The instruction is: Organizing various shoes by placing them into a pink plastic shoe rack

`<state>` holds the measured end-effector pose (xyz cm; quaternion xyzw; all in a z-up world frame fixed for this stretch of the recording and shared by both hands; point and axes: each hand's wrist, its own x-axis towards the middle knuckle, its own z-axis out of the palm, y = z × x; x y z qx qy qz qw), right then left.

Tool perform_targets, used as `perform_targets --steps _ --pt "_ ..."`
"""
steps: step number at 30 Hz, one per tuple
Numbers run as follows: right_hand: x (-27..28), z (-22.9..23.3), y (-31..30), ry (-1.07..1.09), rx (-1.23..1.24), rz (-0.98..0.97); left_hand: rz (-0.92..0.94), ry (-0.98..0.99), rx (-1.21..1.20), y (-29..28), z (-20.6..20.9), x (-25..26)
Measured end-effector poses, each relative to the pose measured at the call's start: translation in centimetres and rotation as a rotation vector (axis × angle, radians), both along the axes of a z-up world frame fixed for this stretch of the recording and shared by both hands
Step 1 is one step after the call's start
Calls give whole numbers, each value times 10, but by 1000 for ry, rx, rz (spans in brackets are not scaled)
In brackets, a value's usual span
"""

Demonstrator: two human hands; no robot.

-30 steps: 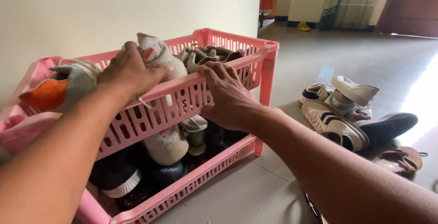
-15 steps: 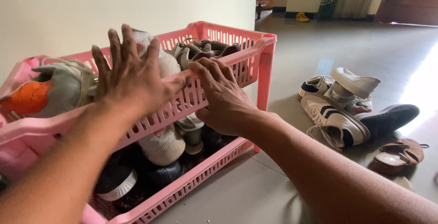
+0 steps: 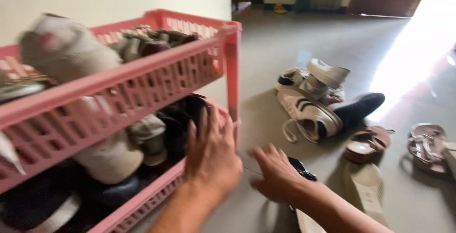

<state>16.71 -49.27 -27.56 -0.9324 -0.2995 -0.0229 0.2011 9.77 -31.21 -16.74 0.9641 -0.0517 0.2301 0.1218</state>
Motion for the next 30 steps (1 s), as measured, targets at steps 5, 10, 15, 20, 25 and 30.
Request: perform_targets --steps 5,10,15,20,25,30 --pt "-23 -35 -67 523 -587 -278 -117 653 39 -49 -64 10" --pt "-30 -49 -84 849 -576 -366 -266 991 80 -76 -115 28" --pt "-22 -33 -78 849 -578 -370 -244 1177 135 -92 -148 34" --pt "-19 -35 -74 866 -599 -382 -249 1245 188 -94 -165 42" --pt "-17 -42 -78 840 -560 -332 -257 1271 152 -86 -159 46" --pt "-22 -39 -74 827 -568 -381 -220 1069 56 -74 -191 44"
